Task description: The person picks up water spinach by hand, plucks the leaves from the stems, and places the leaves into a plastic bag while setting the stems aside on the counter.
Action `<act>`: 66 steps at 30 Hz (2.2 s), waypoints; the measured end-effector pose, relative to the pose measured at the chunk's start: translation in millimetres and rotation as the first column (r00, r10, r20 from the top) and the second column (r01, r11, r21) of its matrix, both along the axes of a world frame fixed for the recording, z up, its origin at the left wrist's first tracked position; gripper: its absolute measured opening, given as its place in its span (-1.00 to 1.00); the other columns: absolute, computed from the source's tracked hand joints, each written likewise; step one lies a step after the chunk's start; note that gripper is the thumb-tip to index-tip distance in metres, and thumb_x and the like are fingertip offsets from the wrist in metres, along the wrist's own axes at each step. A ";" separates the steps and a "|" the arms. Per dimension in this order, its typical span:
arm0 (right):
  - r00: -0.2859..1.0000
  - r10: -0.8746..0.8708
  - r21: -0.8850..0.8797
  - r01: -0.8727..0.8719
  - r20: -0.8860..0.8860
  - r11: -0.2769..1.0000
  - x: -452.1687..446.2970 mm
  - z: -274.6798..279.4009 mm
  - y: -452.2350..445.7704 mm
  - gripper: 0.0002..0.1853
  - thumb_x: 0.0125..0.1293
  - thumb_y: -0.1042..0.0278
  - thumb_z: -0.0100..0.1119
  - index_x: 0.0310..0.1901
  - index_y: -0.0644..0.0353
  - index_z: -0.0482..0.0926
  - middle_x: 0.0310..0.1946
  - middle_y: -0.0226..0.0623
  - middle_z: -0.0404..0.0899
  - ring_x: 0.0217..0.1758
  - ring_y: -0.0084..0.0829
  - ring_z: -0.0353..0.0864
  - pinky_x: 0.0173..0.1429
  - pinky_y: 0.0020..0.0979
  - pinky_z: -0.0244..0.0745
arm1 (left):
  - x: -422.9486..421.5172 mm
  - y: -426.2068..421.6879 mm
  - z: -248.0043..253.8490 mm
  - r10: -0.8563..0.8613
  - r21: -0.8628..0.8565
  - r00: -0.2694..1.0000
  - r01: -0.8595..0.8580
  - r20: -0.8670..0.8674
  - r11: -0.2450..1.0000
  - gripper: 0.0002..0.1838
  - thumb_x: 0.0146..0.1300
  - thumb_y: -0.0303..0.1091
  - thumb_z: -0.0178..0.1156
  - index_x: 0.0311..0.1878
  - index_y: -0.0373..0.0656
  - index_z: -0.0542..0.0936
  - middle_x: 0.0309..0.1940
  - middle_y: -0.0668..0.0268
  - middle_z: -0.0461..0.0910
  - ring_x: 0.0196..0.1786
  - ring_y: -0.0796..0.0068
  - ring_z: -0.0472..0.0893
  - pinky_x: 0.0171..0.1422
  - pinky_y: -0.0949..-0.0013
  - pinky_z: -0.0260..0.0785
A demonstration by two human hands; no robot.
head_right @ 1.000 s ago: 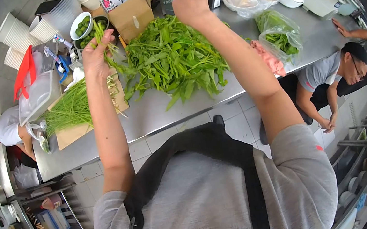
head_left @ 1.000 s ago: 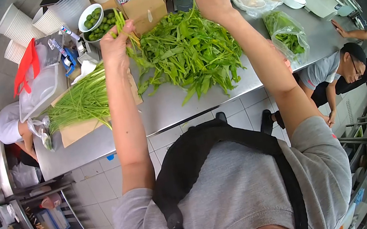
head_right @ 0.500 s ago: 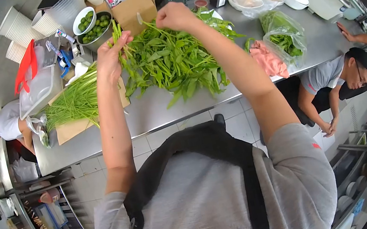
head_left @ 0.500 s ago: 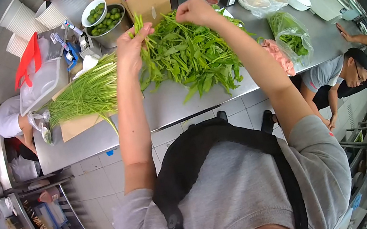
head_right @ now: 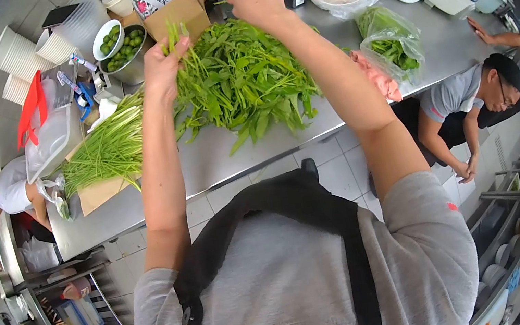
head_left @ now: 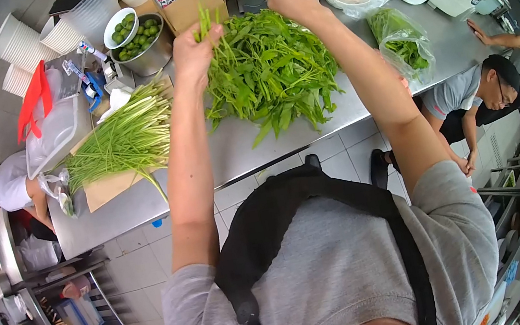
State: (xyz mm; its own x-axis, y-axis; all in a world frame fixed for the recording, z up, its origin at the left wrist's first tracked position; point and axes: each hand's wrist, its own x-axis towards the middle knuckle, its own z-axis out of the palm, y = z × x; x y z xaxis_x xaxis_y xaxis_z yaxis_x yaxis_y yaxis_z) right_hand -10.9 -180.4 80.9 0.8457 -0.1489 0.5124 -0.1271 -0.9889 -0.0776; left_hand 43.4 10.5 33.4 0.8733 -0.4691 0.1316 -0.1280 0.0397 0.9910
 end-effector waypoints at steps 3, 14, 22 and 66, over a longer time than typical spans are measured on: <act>0.995 0.103 -0.122 -0.104 -0.016 0.987 -5.1 -17.6 8.8 -0.84 -0.03 0.43 0.07 -0.39 -0.01 0.59 -0.48 -0.25 0.54 -0.28 -0.22 0.50 -0.23 -0.27 0.45 | -0.1 20.6 2.4 0.049 -0.183 0.998 -0.054 -0.034 0.982 -0.87 0.09 -0.35 0.17 -0.31 -0.16 0.50 -0.53 0.36 0.54 -0.53 0.71 0.37 -0.48 0.59 0.18; 0.547 0.603 0.125 -0.672 -0.581 0.730 -15.2 -95.0 65.9 -0.85 -0.25 0.55 0.14 -0.56 0.05 0.54 -0.51 -0.33 0.52 -0.39 -0.26 0.52 -0.38 -0.29 0.40 | -2.0 84.7 28.8 0.072 -0.500 0.994 -0.101 -0.078 0.860 -0.80 0.13 -0.31 0.14 -0.20 -0.17 0.50 -0.43 0.40 0.51 -0.43 0.69 0.37 -0.39 0.62 0.15; 0.710 0.704 0.601 -0.552 -0.024 0.577 -2.5 -53.9 22.7 -0.86 0.06 0.53 0.08 -0.29 0.18 0.46 -0.40 -0.44 0.44 -0.32 -0.58 0.43 -0.21 -0.55 0.36 | -6.6 88.1 -11.7 0.019 -0.287 0.991 -0.055 -0.129 0.956 -0.81 0.13 -0.23 0.13 -0.26 -0.13 0.53 -0.37 0.41 0.52 -0.39 0.69 0.38 -0.35 0.60 0.15; 0.939 0.237 0.295 -0.307 0.251 0.905 -0.2 23.9 -1.4 -0.85 -0.11 0.44 0.18 -0.41 0.22 0.57 -0.58 -0.26 0.55 -0.53 -0.39 0.53 -0.37 -0.41 0.40 | 14.9 -14.1 39.8 -0.294 -0.112 0.951 0.283 -0.099 0.953 -0.77 0.04 -0.38 0.22 -0.22 -0.24 0.51 -0.44 0.32 0.56 -0.43 0.62 0.49 -0.36 0.54 0.35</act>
